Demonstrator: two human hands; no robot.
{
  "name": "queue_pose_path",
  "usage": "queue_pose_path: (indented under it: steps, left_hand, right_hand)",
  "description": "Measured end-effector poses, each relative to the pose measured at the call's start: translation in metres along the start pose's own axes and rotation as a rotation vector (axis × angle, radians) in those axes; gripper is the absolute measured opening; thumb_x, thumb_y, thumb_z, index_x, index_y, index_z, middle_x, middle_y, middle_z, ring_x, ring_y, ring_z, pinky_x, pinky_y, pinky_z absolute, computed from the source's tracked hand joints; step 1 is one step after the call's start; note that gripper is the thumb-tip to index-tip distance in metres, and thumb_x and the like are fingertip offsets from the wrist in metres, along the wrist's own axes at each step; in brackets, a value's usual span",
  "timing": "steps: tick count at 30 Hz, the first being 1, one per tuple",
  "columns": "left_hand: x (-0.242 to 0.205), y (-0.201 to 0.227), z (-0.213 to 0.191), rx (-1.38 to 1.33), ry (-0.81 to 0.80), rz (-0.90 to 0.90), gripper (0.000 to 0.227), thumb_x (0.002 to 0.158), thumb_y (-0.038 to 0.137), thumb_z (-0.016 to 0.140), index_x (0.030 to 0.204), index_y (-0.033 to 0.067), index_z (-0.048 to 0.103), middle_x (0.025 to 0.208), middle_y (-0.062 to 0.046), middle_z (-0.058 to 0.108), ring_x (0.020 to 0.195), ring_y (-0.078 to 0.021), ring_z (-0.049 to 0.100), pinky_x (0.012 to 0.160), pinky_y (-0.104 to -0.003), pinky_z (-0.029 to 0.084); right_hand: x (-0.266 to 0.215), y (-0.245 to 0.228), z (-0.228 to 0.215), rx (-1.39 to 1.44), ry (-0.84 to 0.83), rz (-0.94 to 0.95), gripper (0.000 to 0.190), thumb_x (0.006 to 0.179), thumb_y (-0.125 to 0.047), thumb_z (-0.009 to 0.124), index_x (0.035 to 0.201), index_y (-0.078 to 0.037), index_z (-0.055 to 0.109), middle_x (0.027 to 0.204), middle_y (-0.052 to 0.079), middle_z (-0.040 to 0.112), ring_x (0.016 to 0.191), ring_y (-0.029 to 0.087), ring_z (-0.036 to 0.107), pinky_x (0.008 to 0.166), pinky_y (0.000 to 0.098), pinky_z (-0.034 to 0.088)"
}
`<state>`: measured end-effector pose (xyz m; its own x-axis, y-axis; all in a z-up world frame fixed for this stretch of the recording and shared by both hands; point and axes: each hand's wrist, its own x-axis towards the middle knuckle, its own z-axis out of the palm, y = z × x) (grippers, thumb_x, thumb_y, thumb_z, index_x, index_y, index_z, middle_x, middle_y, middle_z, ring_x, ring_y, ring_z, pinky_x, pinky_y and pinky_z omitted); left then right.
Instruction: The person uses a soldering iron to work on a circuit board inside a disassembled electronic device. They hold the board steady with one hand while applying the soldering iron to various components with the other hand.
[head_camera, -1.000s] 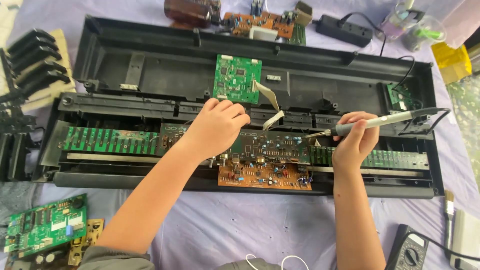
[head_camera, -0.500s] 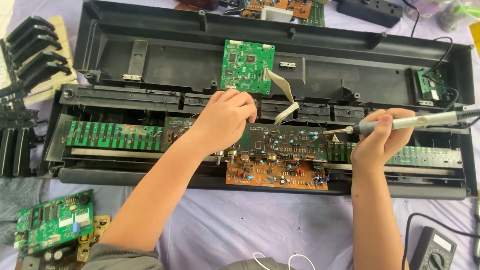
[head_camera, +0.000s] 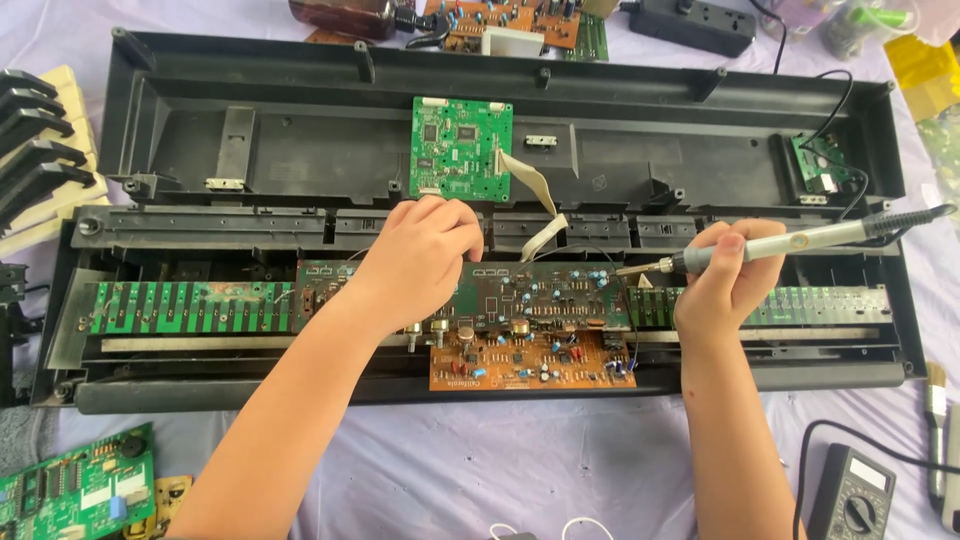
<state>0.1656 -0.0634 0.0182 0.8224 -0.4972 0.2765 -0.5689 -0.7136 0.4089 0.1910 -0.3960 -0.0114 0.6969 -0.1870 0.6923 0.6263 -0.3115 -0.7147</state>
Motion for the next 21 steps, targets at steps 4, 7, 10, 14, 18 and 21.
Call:
queue_pose_path:
  steps: [4,7,10,14,18,21]
  left_hand:
    - [-0.002,-0.003,0.007,0.018,-0.013,-0.011,0.026,0.091,-0.007,0.049,0.093,0.0119,0.067,0.106,-0.001,0.062,0.107,-0.0270,0.054,0.099,-0.046,0.040]
    - [0.000,-0.009,0.011,0.175,0.089,0.037,0.023,0.087,0.002,0.050,0.084,0.0233,0.059,0.100,0.007,0.054,0.109,-0.0166,0.057,0.095,-0.037,0.046]
    - [0.000,-0.006,0.008,0.151,0.084,0.030,0.025,0.087,0.000,0.049,0.083,0.0230,0.058,0.098,0.007,0.054,0.106,-0.0160,0.057,0.094,-0.035,0.045]
    - [0.000,-0.006,0.007,0.146,0.066,0.016,0.023,0.088,0.001,0.050,0.084,0.0222,0.058,0.100,0.006,0.055,0.109,-0.0166,0.056,0.096,-0.036,0.045]
    - [0.000,-0.007,0.009,0.138,0.074,0.020,0.021,0.088,0.003,0.051,0.084,0.0230,0.057,0.099,0.006,0.054,0.108,-0.0174,0.057,0.095,-0.037,0.045]
    - [-0.001,-0.007,0.008,0.140,0.068,0.019,0.022,0.089,0.003,0.050,0.084,0.0232,0.056,0.100,0.006,0.054,0.108,-0.0168,0.056,0.095,-0.036,0.045]
  right_hand:
    - [-0.003,0.011,-0.005,-0.009,0.005,0.009,0.027,0.112,-0.031,0.042,0.098,-0.009,0.035,0.057,0.008,0.042,0.045,0.014,0.029,0.047,0.0292,0.023]
    - [0.003,0.023,-0.006,-0.033,-0.006,-0.103,0.026,0.113,-0.024,0.036,0.090,-0.013,0.038,0.055,-0.005,0.037,0.038,0.007,0.040,0.042,0.0211,0.037]
    - [0.003,0.026,-0.005,-0.022,0.004,-0.111,0.027,0.114,-0.026,0.036,0.089,-0.015,0.038,0.054,-0.007,0.033,0.036,0.007,0.038,0.043,0.0208,0.039]
    - [0.003,0.029,-0.005,-0.037,0.006,-0.127,0.030,0.115,-0.024,0.038,0.087,-0.014,0.038,0.056,-0.007,0.030,0.036,0.008,0.037,0.045,0.0210,0.040]
    - [-0.001,0.032,-0.005,-0.027,0.004,-0.126,0.030,0.115,-0.023,0.038,0.087,-0.013,0.038,0.062,-0.006,0.027,0.036,0.009,0.036,0.047,0.0235,0.042]
    - [0.000,0.030,-0.003,-0.023,0.005,-0.129,0.031,0.115,-0.022,0.038,0.086,-0.013,0.038,0.061,-0.006,0.027,0.035,0.009,0.034,0.046,0.0234,0.042]
